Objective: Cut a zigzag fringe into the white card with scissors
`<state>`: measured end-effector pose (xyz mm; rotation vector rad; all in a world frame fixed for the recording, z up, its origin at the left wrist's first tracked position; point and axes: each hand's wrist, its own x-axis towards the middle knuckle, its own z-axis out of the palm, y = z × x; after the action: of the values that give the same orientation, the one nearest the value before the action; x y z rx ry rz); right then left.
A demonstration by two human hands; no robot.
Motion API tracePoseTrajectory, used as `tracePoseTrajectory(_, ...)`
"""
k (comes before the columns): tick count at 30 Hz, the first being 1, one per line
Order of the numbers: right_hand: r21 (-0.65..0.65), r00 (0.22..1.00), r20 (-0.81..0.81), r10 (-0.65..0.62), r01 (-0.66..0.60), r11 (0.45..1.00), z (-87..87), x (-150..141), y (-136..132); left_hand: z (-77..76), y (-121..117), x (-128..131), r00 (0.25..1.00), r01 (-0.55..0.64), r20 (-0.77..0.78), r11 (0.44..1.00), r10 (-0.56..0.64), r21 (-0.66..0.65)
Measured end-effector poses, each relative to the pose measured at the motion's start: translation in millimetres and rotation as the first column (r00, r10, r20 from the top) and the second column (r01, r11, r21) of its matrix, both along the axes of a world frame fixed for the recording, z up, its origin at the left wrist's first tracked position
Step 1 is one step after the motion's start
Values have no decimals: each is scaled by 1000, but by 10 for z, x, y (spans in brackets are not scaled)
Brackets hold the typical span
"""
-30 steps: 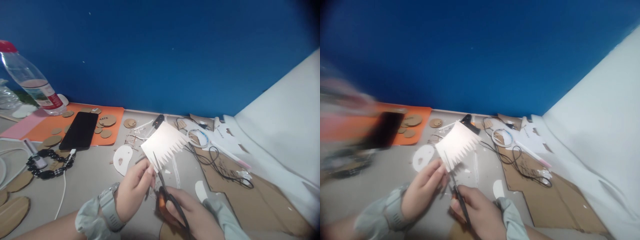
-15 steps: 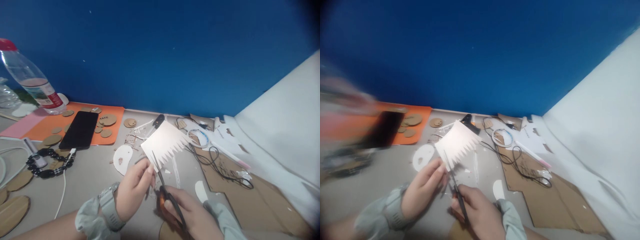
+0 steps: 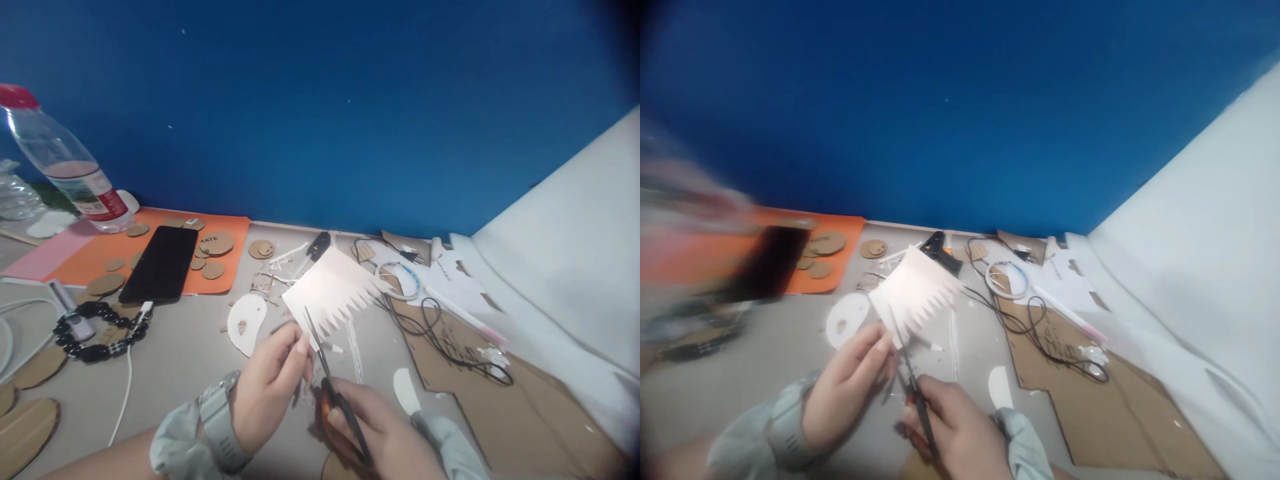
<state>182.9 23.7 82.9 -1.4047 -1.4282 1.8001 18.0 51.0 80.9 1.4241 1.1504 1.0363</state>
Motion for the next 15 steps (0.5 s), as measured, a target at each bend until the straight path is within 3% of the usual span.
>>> tracePoseTrajectory(6, 17, 994, 94, 61, -63, 998, 20, 45, 17, -9, -14, -14, 1000, 5, 13, 1000, -6, 1)
tracePoseTrajectory(11, 17, 993, 121, 7, -9, 1000, 5, 15, 8, -5, -15, -16, 1000, -2, -8, 1000, 2, 15)
tracePoseTrajectory(15, -9, 999, 51, 8, -8, 1000, -22, -14, -12, -7, -10, -7, 1000, -4, 1, 1000, 4, 15)
